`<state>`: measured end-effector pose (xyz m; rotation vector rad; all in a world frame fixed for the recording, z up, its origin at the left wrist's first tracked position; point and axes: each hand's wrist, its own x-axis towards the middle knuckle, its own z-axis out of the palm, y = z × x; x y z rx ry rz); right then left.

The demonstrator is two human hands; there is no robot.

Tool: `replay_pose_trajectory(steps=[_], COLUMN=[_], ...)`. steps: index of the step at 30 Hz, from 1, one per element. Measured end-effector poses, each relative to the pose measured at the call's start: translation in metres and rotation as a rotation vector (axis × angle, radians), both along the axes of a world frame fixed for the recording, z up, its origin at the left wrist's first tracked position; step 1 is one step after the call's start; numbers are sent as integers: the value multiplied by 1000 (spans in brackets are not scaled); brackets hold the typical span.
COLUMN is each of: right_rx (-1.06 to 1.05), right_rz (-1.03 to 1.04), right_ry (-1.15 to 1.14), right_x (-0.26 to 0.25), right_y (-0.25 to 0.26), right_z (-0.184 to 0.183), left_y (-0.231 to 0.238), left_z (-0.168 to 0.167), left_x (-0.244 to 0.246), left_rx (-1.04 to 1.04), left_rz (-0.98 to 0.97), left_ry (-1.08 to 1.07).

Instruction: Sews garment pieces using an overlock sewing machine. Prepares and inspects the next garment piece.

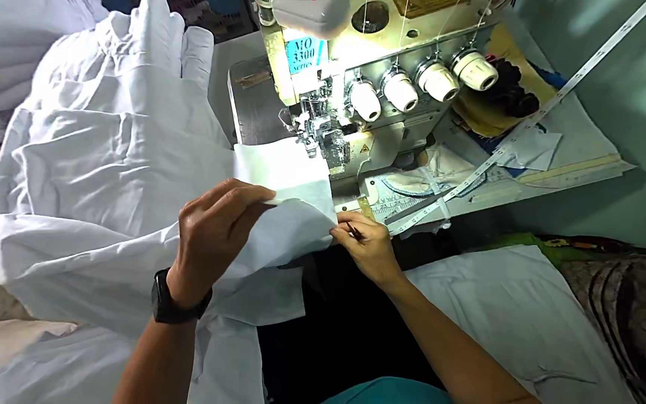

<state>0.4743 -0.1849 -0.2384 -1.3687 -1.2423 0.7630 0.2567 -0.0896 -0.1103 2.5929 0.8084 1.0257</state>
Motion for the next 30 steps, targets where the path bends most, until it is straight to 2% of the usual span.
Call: replay_pose_trajectory(steps=[2,5,9,13,16,19,22,24,27,30], right_rx=[-137,-199,-183,-199,-265,-283,-290,-287,-159,-30], right_rz=[14,-20,-69,-121,-86,-79,-86,-54,57,43], right_ry=[158,322,409,458,444,462,518,519,347,244], right_x=[2,1,-3,-8,-6,-8,-11,-12,-5,2], right_y=[1,0,1,-5,-17,-24,-25,-30,-44,-42], right_z=[6,10,6,4,10,10,10,11,15,25], left_y=[8,17,43,81,73,53,42,34,-4,-20], left_z=[-8,-8,-3,-27,-26,-22,-23,-27,-37,-59], left_x=[0,6,30,39,38,43,52,56,70,78], left_rx=[-27,-18,10,-165,-304,-358,-280,-137,141,167], left_rz=[12,2,-138,-243,-146,5,112,154,293,420], left_ry=[1,-18,-23,-64,-24,-39,-30,65,293,303])
